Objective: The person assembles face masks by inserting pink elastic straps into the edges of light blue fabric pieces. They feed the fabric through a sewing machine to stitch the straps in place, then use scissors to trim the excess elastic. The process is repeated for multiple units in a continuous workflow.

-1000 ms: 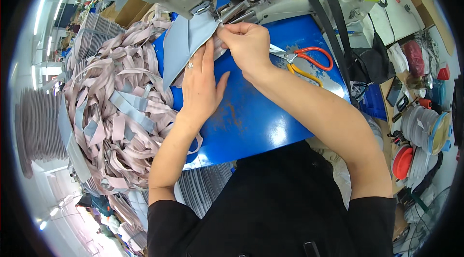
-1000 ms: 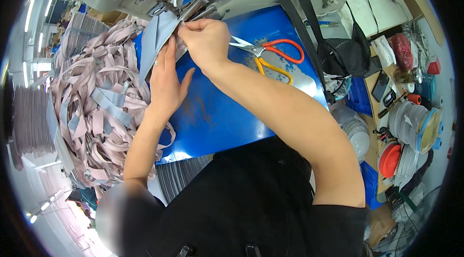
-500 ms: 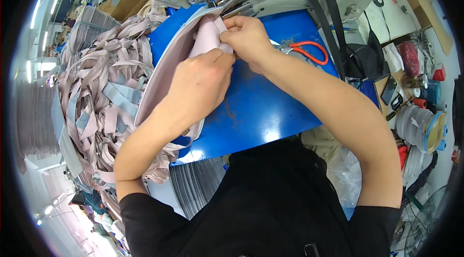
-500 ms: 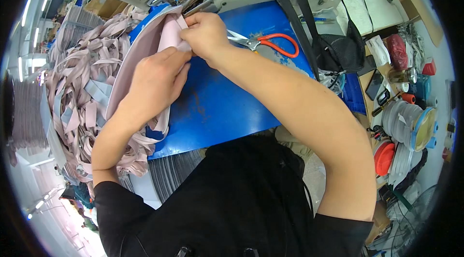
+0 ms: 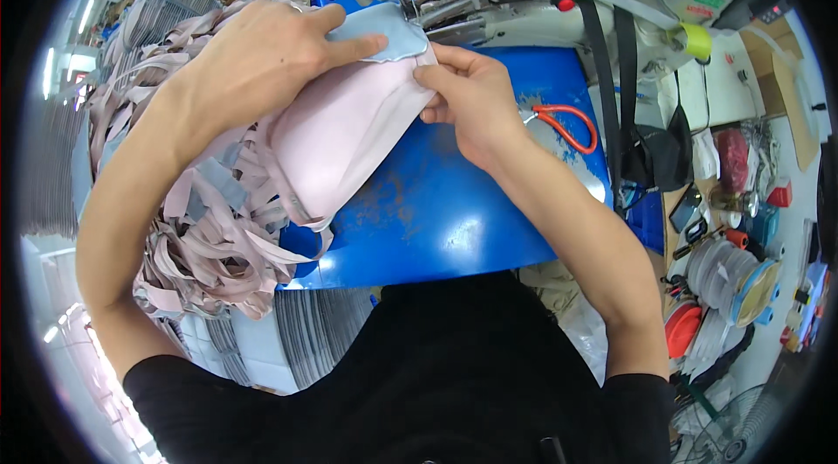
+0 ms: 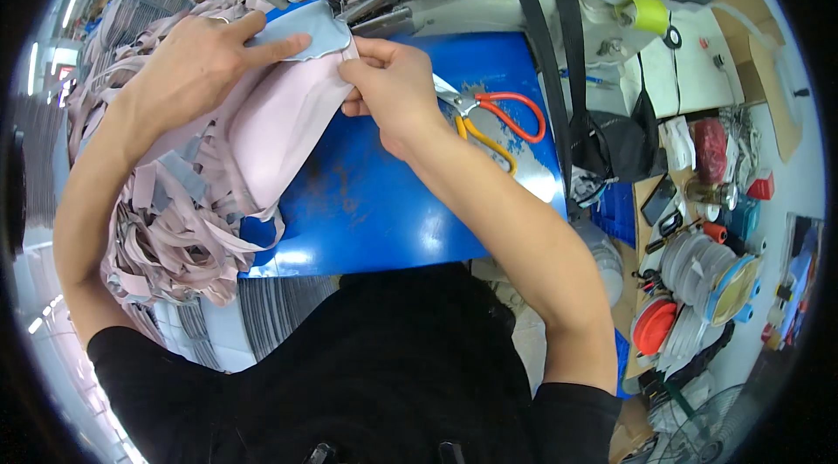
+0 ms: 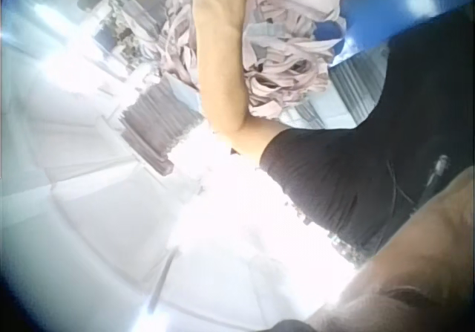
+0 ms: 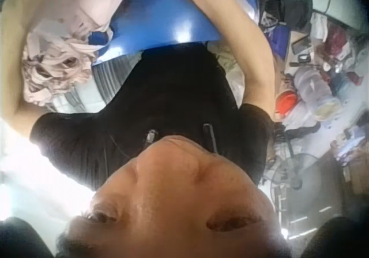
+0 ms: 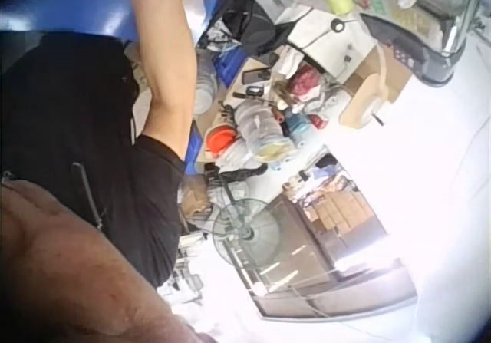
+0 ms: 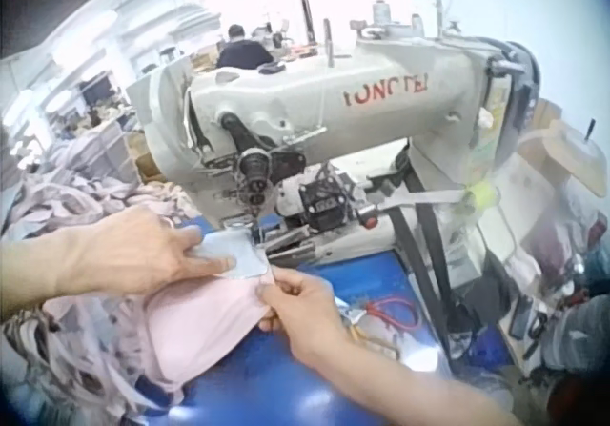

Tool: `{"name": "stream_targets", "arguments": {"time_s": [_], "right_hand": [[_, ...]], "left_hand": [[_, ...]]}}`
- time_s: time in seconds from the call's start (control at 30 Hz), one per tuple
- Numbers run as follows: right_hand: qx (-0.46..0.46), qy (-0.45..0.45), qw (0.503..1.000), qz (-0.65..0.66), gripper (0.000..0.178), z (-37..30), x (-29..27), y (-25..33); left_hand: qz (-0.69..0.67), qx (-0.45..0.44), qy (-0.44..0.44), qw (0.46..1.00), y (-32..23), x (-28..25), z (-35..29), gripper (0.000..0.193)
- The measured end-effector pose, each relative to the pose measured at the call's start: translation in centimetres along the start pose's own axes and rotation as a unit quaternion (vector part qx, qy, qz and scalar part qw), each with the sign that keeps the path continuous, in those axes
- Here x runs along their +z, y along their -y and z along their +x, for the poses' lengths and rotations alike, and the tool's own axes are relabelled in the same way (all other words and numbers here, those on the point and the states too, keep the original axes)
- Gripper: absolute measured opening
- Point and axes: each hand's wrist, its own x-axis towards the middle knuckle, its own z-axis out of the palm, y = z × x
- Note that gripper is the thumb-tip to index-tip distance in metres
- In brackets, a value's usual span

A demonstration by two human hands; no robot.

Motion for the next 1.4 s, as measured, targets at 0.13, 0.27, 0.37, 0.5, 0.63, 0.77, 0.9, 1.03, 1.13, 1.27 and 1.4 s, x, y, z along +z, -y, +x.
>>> {"name": "stream_targets", "arguments": {"time_s": [0.13, 0.27, 0.37, 0.5, 0.63, 0.77, 0.9, 1.03, 1.13, 1.27, 1.4], "right_hand": [[0.0, 0.001, 1.0, 0.022, 0.031, 1.1, 0.2, -0.5], [-0.005, -0.013, 0.999, 0.042, 0.03, 1.9, 0.3, -0.8], [-0.009, -0.01, 0.998, 0.064, 0.03, 1.9, 0.7, -0.8], [-0.03, -0.003, 0.998, 0.061, 0.034, 2.1, -0.3, -1.7], [-0.05, 0.003, 0.995, 0.083, 0.036, 1.4, -0.6, -2.4], [-0.049, 0.026, 0.995, 0.077, 0.035, 0.1, -2.1, -3.2], [-0.051, 0.051, 0.997, 0.004, 0.041, -1.5, -4.4, -4.8], [-0.182, 0.065, 0.971, -0.141, 0.051, -5.4, -6.0, -5.4], [-0.158, 0.082, 0.959, -0.221, 0.048, -9.1, -6.8, -5.2], [-0.008, 0.025, 0.983, -0.182, 0.038, -12.2, -7.1, -4.1], [-0.02, 0.028, 0.997, -0.072, 0.032, -13.1, -6.2, -4.5]], "left_hand": [[0.014, -0.01, 0.018, 1.0, -0.7, -0.7, 0.4, 0.058], [0.043, -0.06, 0.046, 0.996, -2.7, -1.0, 1.2, 0.055], [0.041, -0.11, 0.051, 0.992, -4.7, -1.0, 1.5, 0.054], [0.002, -0.173, 0.035, 0.984, -7.4, 0.0, 3.1, 0.051], [-0.045, -0.228, -0.001, 0.973, -10.2, 0.5, 5.1, 0.047], [-0.091, -0.269, -0.047, 0.958, -11.3, 1.5, 7.3, 0.042], [-0.14, -0.33, -0.07, 0.931, -11.4, 2.2, 8.2, 0.041], [-0.278, -0.396, -0.152, 0.862, -13.2, 3.1, 6.9, 0.044], [-0.297, -0.33, -0.22, 0.868, -18.3, 2.6, 3.3, 0.047], [-0.285, -0.225, -0.296, 0.884, -23.0, 3.7, 1.2, 0.048], [-0.236, -0.186, -0.37, 0.879, -23.1, 4.6, 1.1, 0.027]]}}
